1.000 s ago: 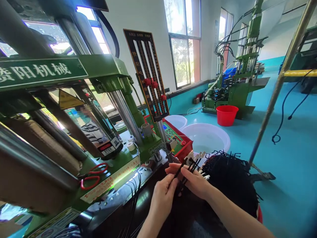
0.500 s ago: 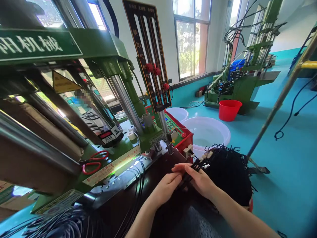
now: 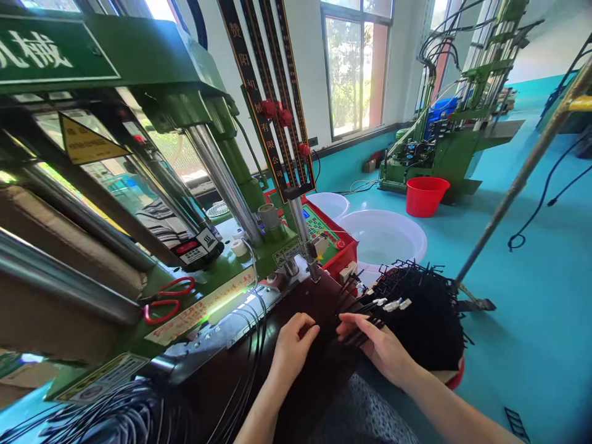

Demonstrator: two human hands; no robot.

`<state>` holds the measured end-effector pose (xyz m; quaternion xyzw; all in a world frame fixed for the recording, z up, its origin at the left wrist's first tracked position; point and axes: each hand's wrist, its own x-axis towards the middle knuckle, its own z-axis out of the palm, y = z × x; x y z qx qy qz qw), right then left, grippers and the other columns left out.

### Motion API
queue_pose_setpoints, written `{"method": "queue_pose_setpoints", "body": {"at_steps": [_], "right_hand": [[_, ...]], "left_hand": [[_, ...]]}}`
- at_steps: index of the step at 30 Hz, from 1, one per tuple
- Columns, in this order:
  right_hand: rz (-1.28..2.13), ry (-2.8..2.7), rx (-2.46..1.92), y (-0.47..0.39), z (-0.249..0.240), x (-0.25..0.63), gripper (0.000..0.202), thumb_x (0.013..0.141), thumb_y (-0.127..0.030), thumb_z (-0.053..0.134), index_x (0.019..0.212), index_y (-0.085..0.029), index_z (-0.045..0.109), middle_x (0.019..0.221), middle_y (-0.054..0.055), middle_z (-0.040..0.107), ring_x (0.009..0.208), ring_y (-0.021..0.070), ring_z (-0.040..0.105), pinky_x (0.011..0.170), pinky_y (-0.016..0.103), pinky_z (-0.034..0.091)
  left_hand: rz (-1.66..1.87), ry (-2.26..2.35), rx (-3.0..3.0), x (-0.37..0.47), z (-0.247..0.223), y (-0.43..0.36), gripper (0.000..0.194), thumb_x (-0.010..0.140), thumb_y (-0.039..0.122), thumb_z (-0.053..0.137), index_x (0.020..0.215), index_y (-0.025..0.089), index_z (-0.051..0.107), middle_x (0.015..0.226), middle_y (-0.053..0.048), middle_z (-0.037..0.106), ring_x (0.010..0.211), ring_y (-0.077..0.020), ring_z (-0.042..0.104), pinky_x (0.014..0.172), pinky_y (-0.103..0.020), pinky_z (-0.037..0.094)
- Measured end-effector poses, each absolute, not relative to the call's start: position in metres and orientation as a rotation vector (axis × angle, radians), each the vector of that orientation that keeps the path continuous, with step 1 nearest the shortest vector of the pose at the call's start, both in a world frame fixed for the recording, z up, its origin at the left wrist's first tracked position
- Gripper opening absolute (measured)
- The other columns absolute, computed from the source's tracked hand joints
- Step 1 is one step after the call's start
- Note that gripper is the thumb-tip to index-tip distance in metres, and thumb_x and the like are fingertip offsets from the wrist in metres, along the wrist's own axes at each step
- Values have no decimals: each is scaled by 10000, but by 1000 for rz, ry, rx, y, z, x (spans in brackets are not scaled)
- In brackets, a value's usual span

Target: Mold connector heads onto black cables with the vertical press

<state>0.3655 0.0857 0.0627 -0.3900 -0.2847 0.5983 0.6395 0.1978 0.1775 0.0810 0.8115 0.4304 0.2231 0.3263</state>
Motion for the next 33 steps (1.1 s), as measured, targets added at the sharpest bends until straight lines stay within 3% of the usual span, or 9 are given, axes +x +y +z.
{"method": "queue_pose_setpoints", "body": {"at_steps": [4,10,12,14,16,20,25,28,33], "right_hand": [[1258,-686,-910,102,78,363,326,821,-435,520,1027,-201,615,935,57,645,835,194,581,784,342,422],[996,-1076,-1402,107,87,375,436,766,-540,521,578,-152,591,523,10,545,480,151,517,490,286,408],[1033,-1092,-1321,105,89,378,401,785,-521,510,671,-155,629,588,17,581,518,156,544,517,293,433],[1042,-1068,-1119,104,92,377,323,810,-463,518,935,-192,643,859,46,643,754,186,595,693,325,463],[1096,-1002,-934,105,96,374,343,829,-414,518,1119,-238,568,1070,57,608,943,200,563,835,366,428],[1362,-1037,-772,106,107,360,323,869,-381,447,994,-161,648,1004,106,643,966,221,562,889,407,385],[1662,-1473,-618,97,112,329,355,853,-420,456,987,-173,672,1093,99,609,1031,226,531,919,380,358],[1719,-1517,-660,97,103,316,348,808,-442,524,1006,-194,667,1144,90,583,1081,233,499,953,383,332],[1826,-1013,-576,125,106,323,452,799,-432,538,1194,-211,526,1136,115,586,1025,242,549,938,443,338]], "left_hand": [[756,1164,2341,194,89,164,217,837,252,393,715,185,560,731,-26,552,715,-160,492,652,-271,340],[886,1201,2295,198,86,154,234,855,259,363,673,174,483,703,-17,501,656,-131,477,618,-251,341],[802,1153,2264,200,86,151,230,851,268,365,664,177,463,702,-15,501,655,-131,475,613,-250,342],[698,1107,2179,201,88,145,218,842,289,378,669,182,457,697,-13,522,659,-134,487,618,-249,352],[528,1027,1992,198,94,138,235,849,339,351,702,189,456,657,-4,549,599,-129,502,570,-239,366],[130,763,1615,177,111,119,327,836,471,337,790,194,504,622,-2,592,455,-107,484,451,-215,351],[273,405,1217,171,103,95,439,579,546,666,778,157,621,764,-62,614,710,-170,567,675,-274,431],[461,399,908,184,81,83,485,577,576,658,778,139,597,586,-21,561,493,-104,517,516,-231,417],[690,485,592,206,54,70,338,761,522,502,812,188,517,310,93,360,221,-37,208,263,-147,221]]}}
